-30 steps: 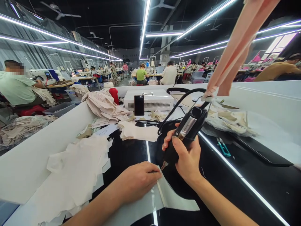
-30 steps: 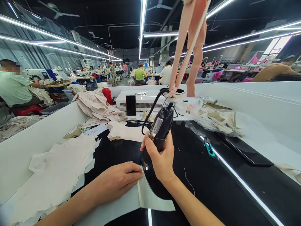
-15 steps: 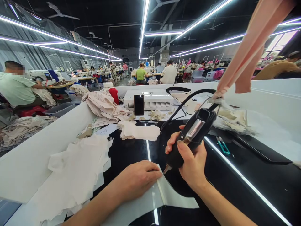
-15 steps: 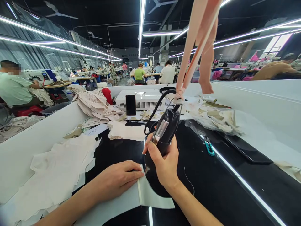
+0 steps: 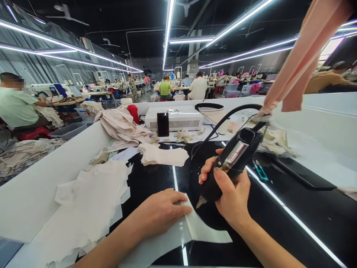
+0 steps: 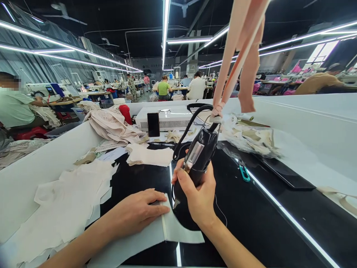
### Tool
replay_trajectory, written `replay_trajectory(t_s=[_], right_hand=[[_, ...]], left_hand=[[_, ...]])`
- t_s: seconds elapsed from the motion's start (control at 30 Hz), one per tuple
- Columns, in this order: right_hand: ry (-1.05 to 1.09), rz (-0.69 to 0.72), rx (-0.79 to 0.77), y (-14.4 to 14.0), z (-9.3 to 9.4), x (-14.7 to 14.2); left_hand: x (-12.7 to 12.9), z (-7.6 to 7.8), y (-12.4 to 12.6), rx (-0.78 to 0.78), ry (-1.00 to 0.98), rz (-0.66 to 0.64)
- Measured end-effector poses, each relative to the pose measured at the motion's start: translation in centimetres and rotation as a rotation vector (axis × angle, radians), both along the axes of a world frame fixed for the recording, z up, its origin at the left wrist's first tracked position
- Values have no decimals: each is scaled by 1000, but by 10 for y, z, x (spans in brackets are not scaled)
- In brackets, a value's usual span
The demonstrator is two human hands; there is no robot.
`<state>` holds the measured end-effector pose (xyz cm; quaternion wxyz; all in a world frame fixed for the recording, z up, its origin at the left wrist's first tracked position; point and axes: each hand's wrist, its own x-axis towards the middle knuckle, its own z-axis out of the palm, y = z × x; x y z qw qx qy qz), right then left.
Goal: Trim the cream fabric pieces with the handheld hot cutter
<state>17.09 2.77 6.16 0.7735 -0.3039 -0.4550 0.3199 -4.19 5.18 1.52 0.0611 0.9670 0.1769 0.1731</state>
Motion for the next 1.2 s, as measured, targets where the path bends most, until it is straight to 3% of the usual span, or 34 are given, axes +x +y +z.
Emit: replay_trajectory(t_s=[0.67, 0.9, 1.2], right_hand=[[-28, 25, -12, -7, -2, -3], [4, -9, -32, -24, 3, 12], [-43, -17, -28, -51, -4, 22]], left_hand=[[-2, 0, 2, 17, -9, -13], [16, 5, -25, 15, -157, -17], [18, -3, -30, -59, -44, -21]])
